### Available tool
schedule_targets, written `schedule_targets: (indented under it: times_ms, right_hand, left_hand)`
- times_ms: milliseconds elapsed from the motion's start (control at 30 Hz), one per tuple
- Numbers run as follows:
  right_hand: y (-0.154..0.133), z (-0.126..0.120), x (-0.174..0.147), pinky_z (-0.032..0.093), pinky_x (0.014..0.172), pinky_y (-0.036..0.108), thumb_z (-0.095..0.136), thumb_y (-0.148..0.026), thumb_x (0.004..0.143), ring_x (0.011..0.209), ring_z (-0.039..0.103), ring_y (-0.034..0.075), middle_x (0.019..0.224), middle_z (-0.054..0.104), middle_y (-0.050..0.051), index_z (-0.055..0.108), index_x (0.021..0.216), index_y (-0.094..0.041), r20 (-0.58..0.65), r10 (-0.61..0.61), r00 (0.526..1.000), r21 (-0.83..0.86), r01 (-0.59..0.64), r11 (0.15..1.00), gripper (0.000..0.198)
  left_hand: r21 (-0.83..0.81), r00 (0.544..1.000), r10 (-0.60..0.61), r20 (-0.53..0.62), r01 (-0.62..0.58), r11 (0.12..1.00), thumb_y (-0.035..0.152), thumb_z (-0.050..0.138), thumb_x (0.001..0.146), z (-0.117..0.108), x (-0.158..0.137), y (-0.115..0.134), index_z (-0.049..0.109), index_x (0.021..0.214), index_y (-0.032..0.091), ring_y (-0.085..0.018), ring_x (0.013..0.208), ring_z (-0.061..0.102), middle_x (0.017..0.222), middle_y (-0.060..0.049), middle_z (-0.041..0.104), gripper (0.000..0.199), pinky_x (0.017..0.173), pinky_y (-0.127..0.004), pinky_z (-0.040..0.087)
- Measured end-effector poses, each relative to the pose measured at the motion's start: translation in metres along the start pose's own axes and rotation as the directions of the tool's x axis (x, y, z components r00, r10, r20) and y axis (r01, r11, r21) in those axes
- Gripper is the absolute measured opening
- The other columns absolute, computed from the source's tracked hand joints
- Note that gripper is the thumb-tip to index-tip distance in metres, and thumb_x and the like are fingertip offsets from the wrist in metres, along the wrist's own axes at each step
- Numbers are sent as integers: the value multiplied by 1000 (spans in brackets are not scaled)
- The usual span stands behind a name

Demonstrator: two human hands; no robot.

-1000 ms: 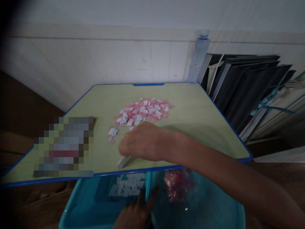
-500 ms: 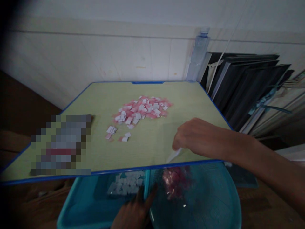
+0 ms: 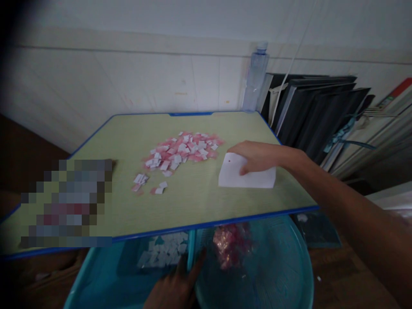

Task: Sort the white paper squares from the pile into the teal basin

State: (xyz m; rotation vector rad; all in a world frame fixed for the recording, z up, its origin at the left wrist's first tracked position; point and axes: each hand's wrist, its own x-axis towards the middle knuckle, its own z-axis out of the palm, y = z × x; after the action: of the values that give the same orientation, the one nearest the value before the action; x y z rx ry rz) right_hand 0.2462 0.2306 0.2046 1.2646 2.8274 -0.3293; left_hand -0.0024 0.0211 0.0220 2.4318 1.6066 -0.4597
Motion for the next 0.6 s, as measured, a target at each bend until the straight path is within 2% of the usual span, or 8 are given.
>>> schedule_targets:
  times_ms: [100,267,367,467,600]
  right_hand:
    - [3,4,5,49,78,33,65,-18,67,89,64,23,101,70,2,65,110,-23,62,1,998,112,-8,994,43]
    - [-2,14,-5,51,74,30,64,-16,65,86,65,21,97,71,2,66,102,-20,174,-33,984,278,-16,960,38]
    - [-14,16,-12,50,76,31,65,-16,66,89,64,23,101,70,5,66,99,-18,229,-14,973,270,-50,962,33]
    - [-27,13,-17,48,79,34,64,-19,71,91,63,25,100,68,9,64,104,-14,252,15,968,188,-64,980,33]
    - [-41,9,-27,45,74,34,61,-21,77,87,62,25,89,67,8,63,99,-17,249,37,968,89,-60,994,22]
  left_hand:
    - [-22,1000,22,-1,-22,1000,5,50,80,2,0,-1,33,141,35,-22,74,70,126,-24,59,70,64,-34,57]
    - [-45,999,52,-2,-52,998,3,47,80,2,0,-4,32,142,33,-21,69,69,125,-25,59,71,61,-33,57]
    - [-33,998,51,-22,-52,998,3,47,79,3,0,-3,32,142,33,-23,73,69,125,-27,59,71,62,-34,57]
    - [-33,998,55,-19,-55,998,3,50,79,2,-1,-3,32,142,33,-22,72,69,124,-26,59,73,61,-33,57]
    - [-33,998,63,-14,-64,997,5,50,80,0,-2,-3,33,142,33,-22,71,69,123,-25,61,70,60,-33,57]
